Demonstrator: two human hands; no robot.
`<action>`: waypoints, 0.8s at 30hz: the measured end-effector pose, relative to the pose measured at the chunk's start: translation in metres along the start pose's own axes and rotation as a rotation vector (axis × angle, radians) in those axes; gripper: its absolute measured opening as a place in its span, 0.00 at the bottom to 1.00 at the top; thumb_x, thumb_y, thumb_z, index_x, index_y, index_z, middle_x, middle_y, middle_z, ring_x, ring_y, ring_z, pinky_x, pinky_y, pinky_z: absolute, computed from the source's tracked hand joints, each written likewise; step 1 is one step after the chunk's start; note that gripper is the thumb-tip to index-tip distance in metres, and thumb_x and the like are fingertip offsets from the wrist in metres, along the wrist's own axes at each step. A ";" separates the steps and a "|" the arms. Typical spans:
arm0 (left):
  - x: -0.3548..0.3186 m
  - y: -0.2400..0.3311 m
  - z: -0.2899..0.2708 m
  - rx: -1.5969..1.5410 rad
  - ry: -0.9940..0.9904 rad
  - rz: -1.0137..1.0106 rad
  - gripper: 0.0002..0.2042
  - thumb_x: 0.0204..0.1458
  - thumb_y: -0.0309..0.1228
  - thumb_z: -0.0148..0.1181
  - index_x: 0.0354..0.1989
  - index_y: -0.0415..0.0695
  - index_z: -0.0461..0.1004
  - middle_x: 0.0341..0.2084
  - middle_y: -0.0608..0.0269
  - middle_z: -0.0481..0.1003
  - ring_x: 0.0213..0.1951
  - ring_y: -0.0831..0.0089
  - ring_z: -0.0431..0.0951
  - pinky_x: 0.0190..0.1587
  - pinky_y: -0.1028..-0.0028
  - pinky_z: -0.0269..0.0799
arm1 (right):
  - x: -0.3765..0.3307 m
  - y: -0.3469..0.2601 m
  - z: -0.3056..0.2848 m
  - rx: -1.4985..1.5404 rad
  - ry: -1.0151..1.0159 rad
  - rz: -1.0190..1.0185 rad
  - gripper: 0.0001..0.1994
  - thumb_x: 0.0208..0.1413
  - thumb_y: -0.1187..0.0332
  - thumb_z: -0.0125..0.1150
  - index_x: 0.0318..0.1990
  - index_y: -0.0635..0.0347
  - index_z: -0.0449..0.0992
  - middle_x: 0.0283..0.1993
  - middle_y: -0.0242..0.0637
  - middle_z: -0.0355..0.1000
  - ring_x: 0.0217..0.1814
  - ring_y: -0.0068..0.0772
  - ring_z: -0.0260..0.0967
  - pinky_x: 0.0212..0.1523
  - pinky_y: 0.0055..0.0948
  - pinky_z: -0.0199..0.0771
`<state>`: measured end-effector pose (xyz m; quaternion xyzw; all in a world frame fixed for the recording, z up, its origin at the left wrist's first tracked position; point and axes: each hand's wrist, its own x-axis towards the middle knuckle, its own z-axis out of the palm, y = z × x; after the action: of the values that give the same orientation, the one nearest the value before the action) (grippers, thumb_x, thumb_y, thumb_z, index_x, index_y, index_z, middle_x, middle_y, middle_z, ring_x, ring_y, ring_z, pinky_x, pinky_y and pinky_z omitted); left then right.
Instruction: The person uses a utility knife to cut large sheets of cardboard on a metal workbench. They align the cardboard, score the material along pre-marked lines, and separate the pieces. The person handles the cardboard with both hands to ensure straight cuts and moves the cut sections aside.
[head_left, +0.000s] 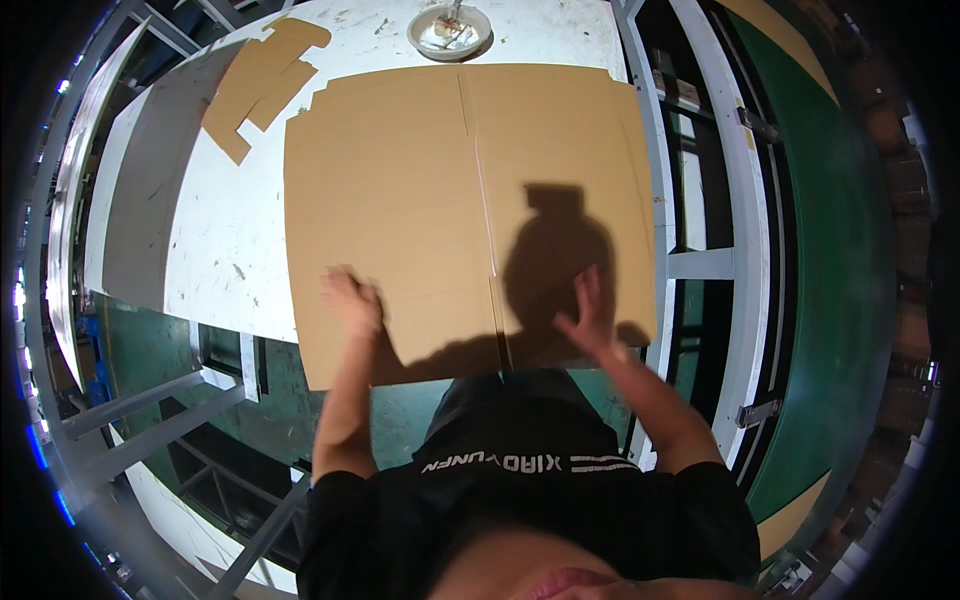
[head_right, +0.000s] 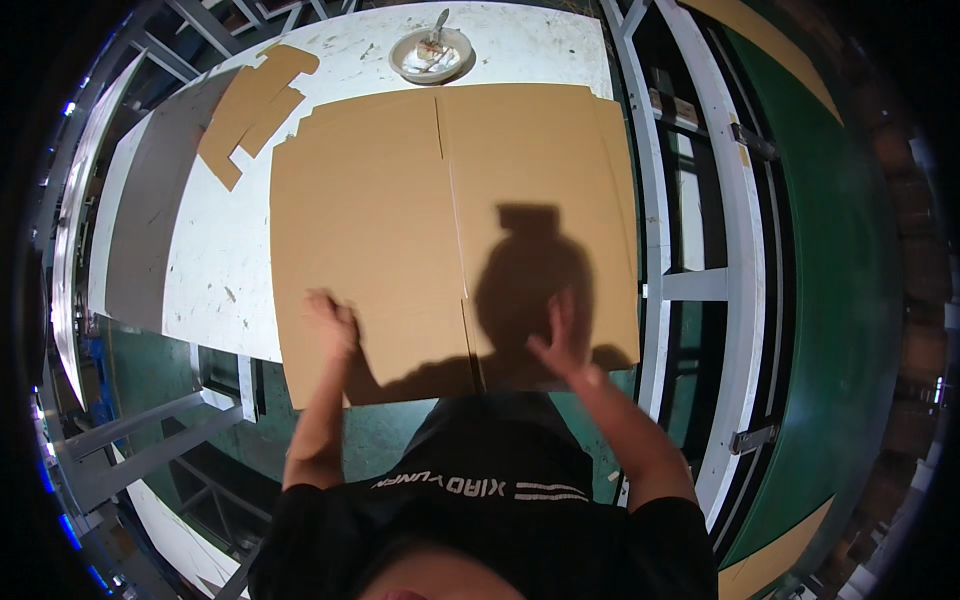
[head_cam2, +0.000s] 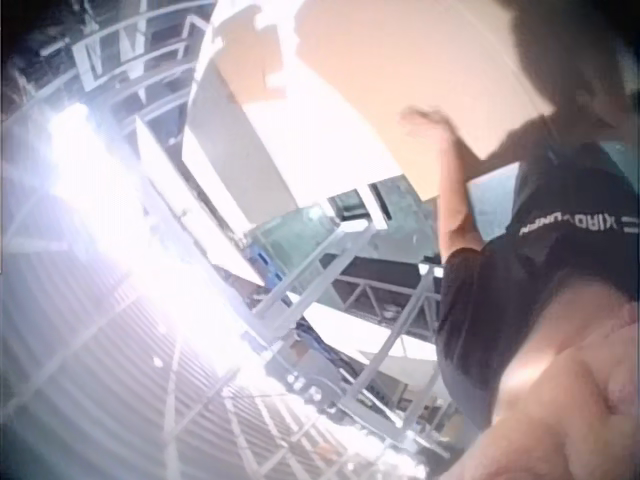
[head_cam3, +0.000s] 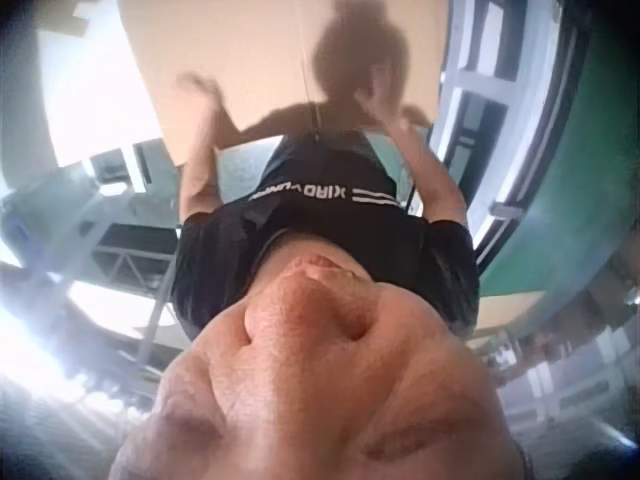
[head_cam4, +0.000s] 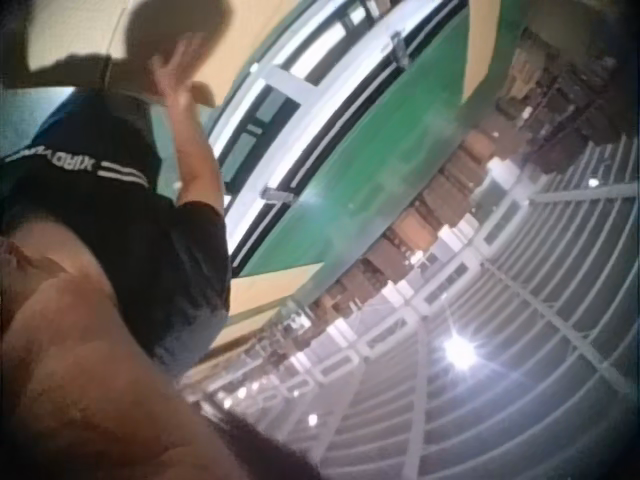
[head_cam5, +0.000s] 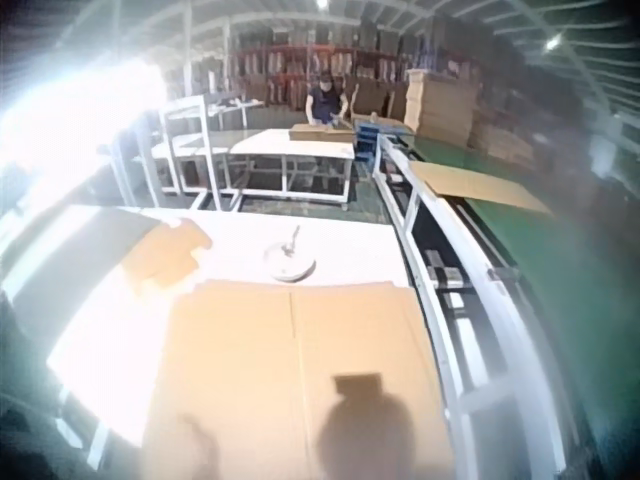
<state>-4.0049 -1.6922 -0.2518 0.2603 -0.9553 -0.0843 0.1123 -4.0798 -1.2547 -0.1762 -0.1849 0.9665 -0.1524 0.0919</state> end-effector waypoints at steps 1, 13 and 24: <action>0.036 -0.022 -0.001 0.083 -0.011 -0.203 0.33 0.50 0.45 0.54 0.60 0.39 0.55 0.61 0.44 0.53 0.63 0.45 0.49 0.62 0.47 0.42 | 0.029 0.037 0.013 0.002 0.155 0.046 0.43 0.41 0.45 0.64 0.62 0.60 0.57 0.68 0.55 0.43 0.69 0.65 0.37 0.64 0.55 0.45; 0.263 -0.095 -0.023 -0.860 -0.421 -0.834 0.37 0.53 0.61 0.43 0.57 0.37 0.64 0.52 0.56 0.69 0.53 0.64 0.68 0.54 0.67 0.63 | 0.276 0.171 -0.088 1.256 -0.056 0.795 0.17 0.46 0.60 0.69 0.38 0.59 0.74 0.36 0.33 0.74 0.34 0.23 0.71 0.36 0.26 0.72; 0.278 -0.011 0.021 0.067 -0.124 -0.772 0.39 0.52 0.66 0.28 0.42 0.43 0.76 0.40 0.50 0.75 0.42 0.52 0.74 0.45 0.58 0.67 | 0.256 0.194 -0.039 0.747 0.452 0.714 0.22 0.44 0.55 0.70 0.38 0.65 0.76 0.34 0.35 0.76 0.35 0.23 0.70 0.39 0.22 0.69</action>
<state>-4.2387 -1.8428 -0.2267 0.5984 -0.7944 -0.1046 0.0058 -4.3873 -1.1717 -0.2341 0.2359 0.8452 -0.4795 -0.0122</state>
